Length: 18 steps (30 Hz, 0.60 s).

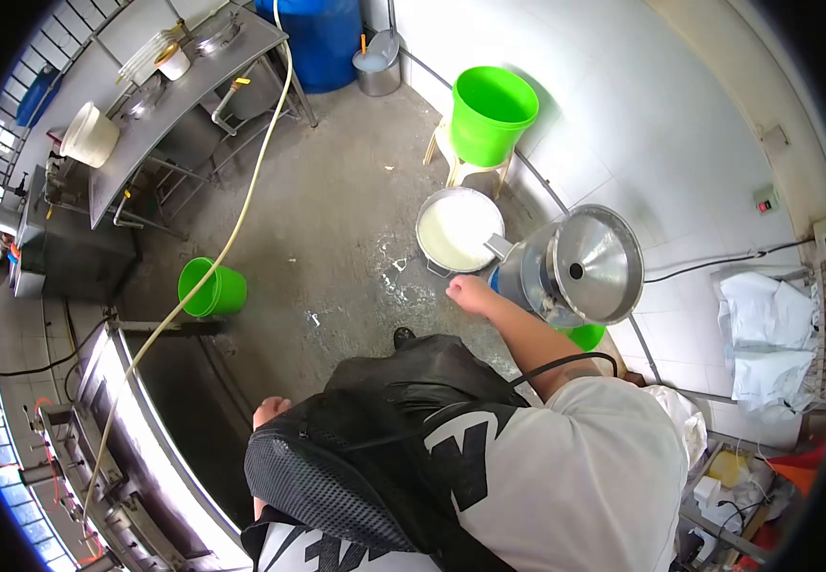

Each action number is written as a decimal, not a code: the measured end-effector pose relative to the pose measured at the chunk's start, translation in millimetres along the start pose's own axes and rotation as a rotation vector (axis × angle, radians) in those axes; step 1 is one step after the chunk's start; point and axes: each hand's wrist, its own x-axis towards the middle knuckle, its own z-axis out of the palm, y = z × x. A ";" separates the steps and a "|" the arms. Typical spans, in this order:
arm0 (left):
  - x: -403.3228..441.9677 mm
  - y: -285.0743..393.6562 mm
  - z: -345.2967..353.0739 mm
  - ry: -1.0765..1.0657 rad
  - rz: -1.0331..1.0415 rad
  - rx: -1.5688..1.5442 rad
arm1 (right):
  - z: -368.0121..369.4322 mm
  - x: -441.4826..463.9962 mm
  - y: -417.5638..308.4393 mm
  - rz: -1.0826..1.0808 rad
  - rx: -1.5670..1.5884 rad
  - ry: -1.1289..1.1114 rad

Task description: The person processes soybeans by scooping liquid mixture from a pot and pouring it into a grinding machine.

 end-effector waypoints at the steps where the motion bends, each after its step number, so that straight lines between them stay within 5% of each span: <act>1: 14.5 7.3 -5.9 0.014 0.006 -0.007 | -5.0 13.1 -10.4 0.006 -0.002 -0.006; 10: 187.8 48.8 -25.2 -0.135 0.007 0.154 | -18.9 125.9 19.3 0.155 -0.126 -0.089; 14: 295.1 82.5 -47.7 -0.215 0.116 0.190 | 7.5 158.6 81.1 0.465 -0.266 -0.166; 18: 388.2 156.0 -96.3 -0.237 0.237 0.277 | -32.0 183.8 32.2 0.679 -0.222 -0.127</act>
